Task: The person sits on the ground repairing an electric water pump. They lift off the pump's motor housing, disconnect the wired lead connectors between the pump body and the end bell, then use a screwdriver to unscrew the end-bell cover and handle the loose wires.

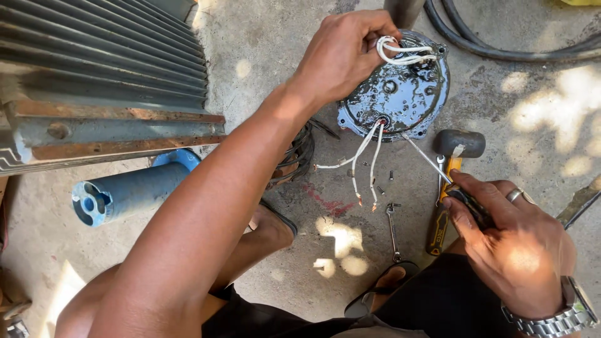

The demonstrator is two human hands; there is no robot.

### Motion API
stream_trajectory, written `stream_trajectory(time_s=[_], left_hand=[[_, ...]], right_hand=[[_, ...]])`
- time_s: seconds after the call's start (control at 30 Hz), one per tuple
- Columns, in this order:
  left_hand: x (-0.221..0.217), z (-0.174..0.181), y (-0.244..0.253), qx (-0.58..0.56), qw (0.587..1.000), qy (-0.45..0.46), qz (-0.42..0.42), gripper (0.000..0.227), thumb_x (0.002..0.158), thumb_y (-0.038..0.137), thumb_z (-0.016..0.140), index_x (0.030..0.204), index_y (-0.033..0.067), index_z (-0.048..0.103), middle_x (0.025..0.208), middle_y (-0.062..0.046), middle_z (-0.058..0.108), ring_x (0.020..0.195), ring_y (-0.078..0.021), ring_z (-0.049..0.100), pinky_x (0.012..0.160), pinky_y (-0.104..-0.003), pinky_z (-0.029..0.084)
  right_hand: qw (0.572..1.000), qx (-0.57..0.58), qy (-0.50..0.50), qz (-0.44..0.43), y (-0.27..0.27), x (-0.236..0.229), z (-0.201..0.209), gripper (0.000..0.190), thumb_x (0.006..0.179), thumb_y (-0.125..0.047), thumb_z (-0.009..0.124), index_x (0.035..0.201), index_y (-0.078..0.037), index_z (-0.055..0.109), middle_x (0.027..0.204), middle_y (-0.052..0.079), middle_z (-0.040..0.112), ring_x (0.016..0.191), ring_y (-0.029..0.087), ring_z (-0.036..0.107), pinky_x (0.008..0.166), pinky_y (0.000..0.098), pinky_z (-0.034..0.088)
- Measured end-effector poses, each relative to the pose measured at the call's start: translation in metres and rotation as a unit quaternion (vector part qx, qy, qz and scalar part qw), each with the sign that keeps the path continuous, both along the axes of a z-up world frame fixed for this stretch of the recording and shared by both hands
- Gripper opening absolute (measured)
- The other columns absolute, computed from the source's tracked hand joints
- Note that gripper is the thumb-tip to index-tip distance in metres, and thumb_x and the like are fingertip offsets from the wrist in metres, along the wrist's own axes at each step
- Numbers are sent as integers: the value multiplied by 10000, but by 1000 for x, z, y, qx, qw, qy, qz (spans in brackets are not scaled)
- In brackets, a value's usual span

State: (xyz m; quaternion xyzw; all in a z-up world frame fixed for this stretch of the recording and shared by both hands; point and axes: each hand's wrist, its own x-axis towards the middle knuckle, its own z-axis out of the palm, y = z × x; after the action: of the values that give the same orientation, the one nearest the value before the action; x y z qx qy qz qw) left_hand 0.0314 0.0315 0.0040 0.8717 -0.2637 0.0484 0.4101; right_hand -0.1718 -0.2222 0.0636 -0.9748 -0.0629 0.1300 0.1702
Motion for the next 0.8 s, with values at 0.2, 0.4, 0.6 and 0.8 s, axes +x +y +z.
stream_trajectory(time_s=[0.2, 0.4, 0.6, 0.8], left_hand=[[11, -9, -1, 15, 999, 49, -8, 75, 779, 96, 818, 828, 108, 764, 688, -13, 762, 499, -73, 629, 397, -222, 469], [4, -9, 3, -20, 1000, -23, -6, 99, 768, 110, 814, 827, 96, 736, 653, 14, 680, 520, -83, 589, 467, -271, 480], [5, -26, 3, -29, 998, -56, -5, 204, 714, 6, 788, 860, 130, 720, 693, 24, 678, 530, -83, 587, 471, -282, 472], [3, -15, 7, -33, 999, -32, -13, 158, 761, 102, 822, 881, 116, 721, 690, 20, 697, 548, -65, 617, 469, -239, 498]], right_hand=[[991, 125, -33, 32, 14, 14, 9, 375, 893, -123, 742, 1264, -67, 741, 847, 55, 681, 520, 208, 568, 507, 359, 437], [994, 74, -45, 73, 35, 22, 12, 363, 923, -191, 732, 1264, -66, 752, 846, 77, 691, 528, 240, 596, 502, 379, 468], [986, 126, -80, 78, 50, 23, 10, 322, 944, -101, 733, 1232, 41, 746, 988, 148, 757, 599, 259, 653, 538, 356, 495], [993, 92, -68, 40, 43, 13, 9, 310, 965, -120, 767, 1251, -2, 779, 851, 114, 701, 518, 241, 570, 508, 369, 436]])
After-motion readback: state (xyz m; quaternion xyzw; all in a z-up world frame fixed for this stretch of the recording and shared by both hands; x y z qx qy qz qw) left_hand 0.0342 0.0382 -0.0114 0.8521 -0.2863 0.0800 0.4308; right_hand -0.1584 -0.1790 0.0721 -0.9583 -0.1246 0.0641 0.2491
